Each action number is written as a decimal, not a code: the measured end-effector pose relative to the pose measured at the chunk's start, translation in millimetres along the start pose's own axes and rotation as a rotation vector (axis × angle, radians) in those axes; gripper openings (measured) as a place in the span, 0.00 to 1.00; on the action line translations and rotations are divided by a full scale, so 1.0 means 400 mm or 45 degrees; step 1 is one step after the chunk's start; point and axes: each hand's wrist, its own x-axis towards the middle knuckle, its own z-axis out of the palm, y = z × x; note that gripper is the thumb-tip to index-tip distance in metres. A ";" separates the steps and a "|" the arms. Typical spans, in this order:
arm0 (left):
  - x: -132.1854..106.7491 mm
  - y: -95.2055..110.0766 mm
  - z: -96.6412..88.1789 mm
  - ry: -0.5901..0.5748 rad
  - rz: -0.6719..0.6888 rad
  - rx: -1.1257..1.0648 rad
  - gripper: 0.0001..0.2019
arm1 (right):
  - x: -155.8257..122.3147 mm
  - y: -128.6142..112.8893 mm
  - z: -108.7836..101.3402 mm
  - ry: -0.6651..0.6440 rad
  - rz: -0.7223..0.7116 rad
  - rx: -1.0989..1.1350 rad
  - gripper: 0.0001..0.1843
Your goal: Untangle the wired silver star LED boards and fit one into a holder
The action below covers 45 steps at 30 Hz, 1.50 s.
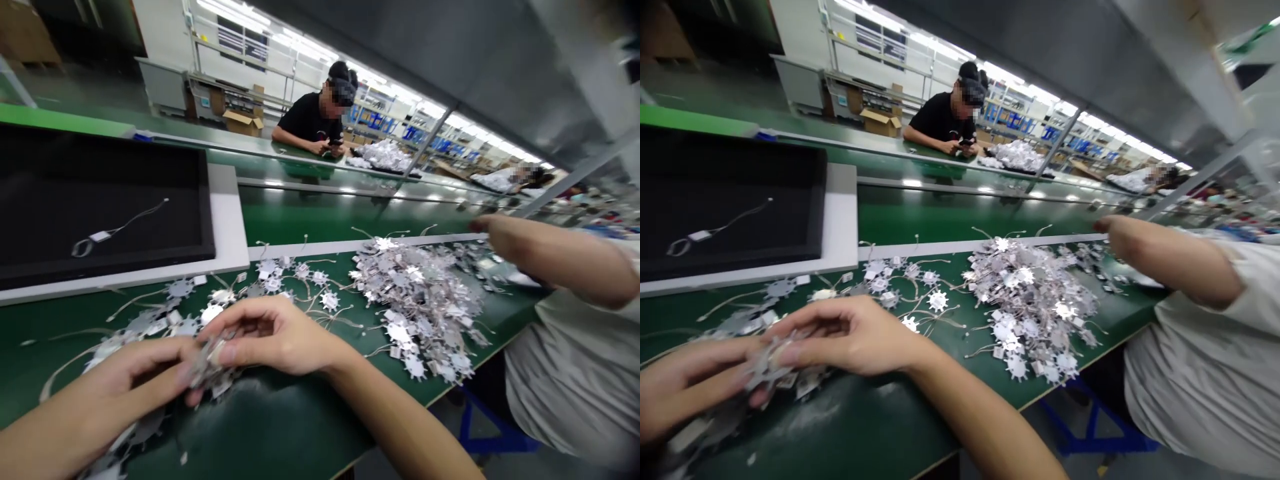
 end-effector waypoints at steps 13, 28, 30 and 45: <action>0.007 0.084 -0.011 -0.199 -0.168 -0.242 0.17 | -0.007 -0.007 0.013 0.114 0.083 0.020 0.12; 0.002 0.061 0.002 -0.376 -0.252 -0.564 0.15 | -0.012 -0.009 0.025 -0.034 0.002 0.112 0.07; 0.003 0.069 0.000 -0.326 -0.230 -0.501 0.15 | -0.010 -0.009 0.021 0.012 -0.025 0.079 0.07; 0.009 0.078 0.003 0.055 -0.076 -0.291 0.06 | -0.001 -0.003 0.011 0.167 0.011 0.104 0.09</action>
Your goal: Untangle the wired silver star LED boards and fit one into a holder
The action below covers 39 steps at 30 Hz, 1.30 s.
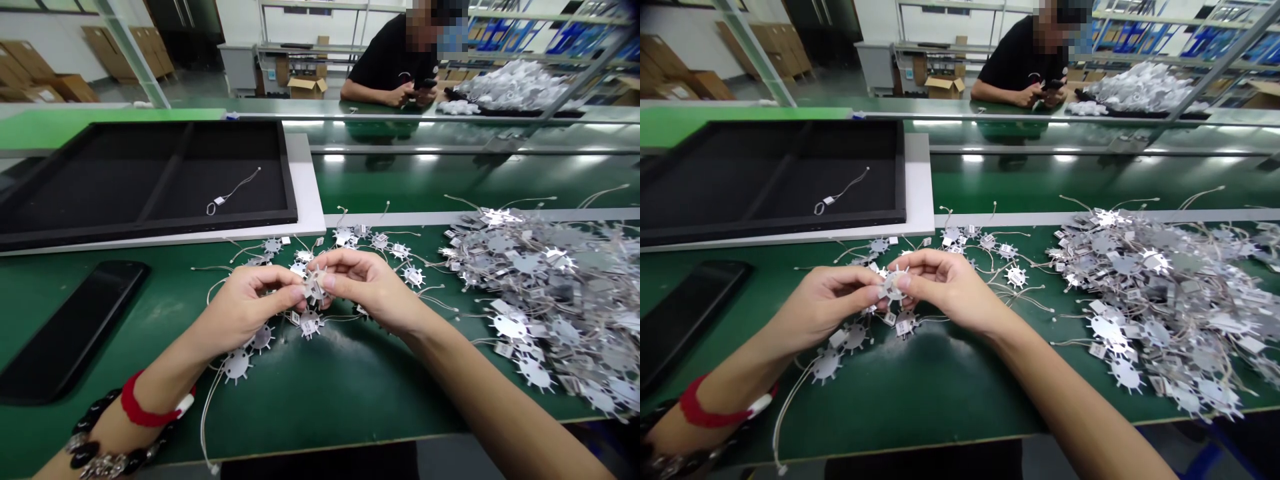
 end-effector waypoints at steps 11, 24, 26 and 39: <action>-0.003 -0.009 0.001 0.053 0.010 -0.042 0.04 | -0.002 0.000 0.001 0.052 0.001 -0.053 0.14; -0.011 -0.028 0.011 0.155 0.197 0.227 0.06 | -0.023 -0.020 0.014 0.107 -0.135 -0.333 0.11; -0.012 -0.029 0.008 0.165 0.185 0.230 0.05 | -0.024 -0.022 0.014 0.102 -0.131 -0.294 0.11; 0.006 -0.004 -0.003 -0.076 -0.115 -0.056 0.05 | -0.011 -0.023 0.001 0.054 -0.025 -0.038 0.07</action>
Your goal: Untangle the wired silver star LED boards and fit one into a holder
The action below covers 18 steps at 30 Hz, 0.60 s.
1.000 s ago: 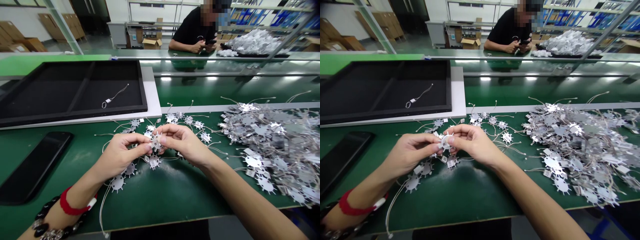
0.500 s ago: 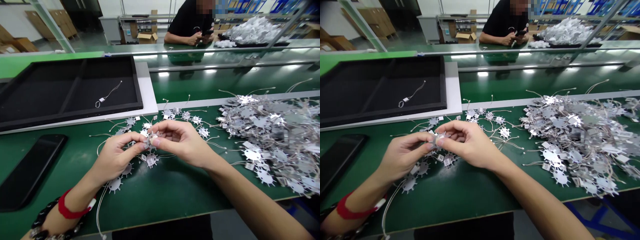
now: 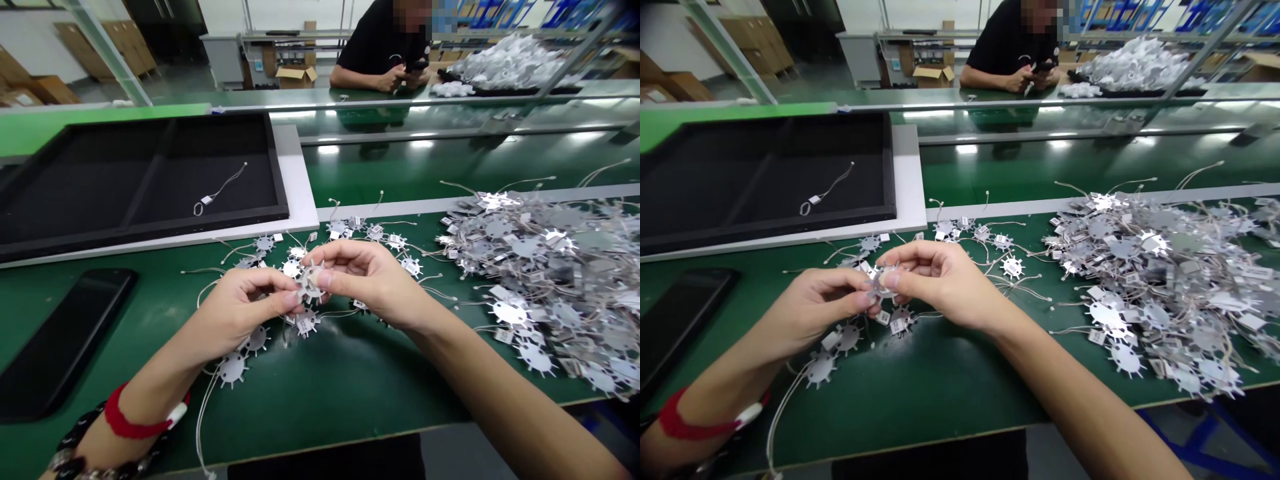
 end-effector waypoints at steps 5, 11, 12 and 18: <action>-0.003 -0.001 0.001 0.047 0.036 0.114 0.05 | 0.002 0.001 -0.002 0.002 0.023 0.095 0.07; -0.009 -0.003 0.002 0.021 0.057 0.071 0.08 | 0.005 0.003 -0.009 0.014 0.074 0.144 0.08; -0.009 -0.004 0.001 0.018 0.052 0.070 0.07 | 0.004 0.003 -0.009 0.013 0.080 0.147 0.08; -0.010 -0.003 -0.003 0.006 0.032 0.064 0.08 | 0.002 0.004 -0.011 -0.002 0.095 0.146 0.08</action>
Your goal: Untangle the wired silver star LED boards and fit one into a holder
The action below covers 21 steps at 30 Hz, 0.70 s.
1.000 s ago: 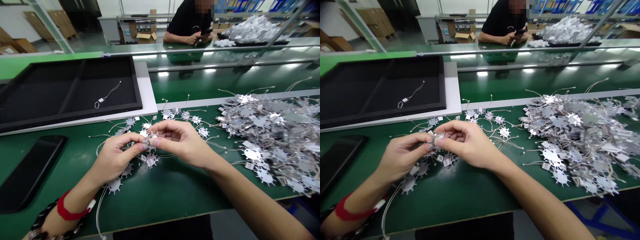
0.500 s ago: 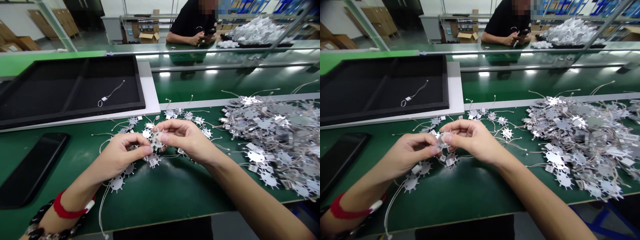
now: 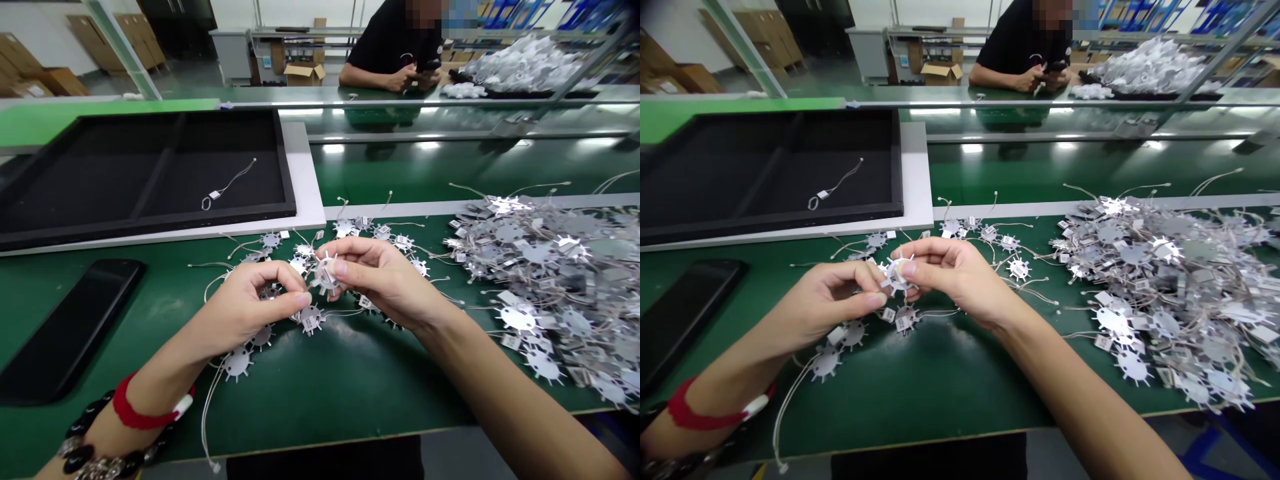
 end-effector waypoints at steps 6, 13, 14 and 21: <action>0.000 -0.001 0.001 -0.005 -0.066 -0.024 0.07 | 0.002 -0.004 -0.004 0.001 -0.035 -0.007 0.08; -0.001 0.009 0.000 -0.048 -0.098 0.000 0.07 | 0.000 -0.012 -0.010 0.055 -0.052 -0.025 0.09; -0.002 0.009 0.001 -0.048 -0.104 0.007 0.07 | 0.000 -0.013 -0.011 0.071 -0.059 -0.034 0.09; 0.002 0.008 0.007 0.016 -0.171 0.086 0.09 | -0.002 -0.013 -0.014 0.092 -0.072 -0.043 0.10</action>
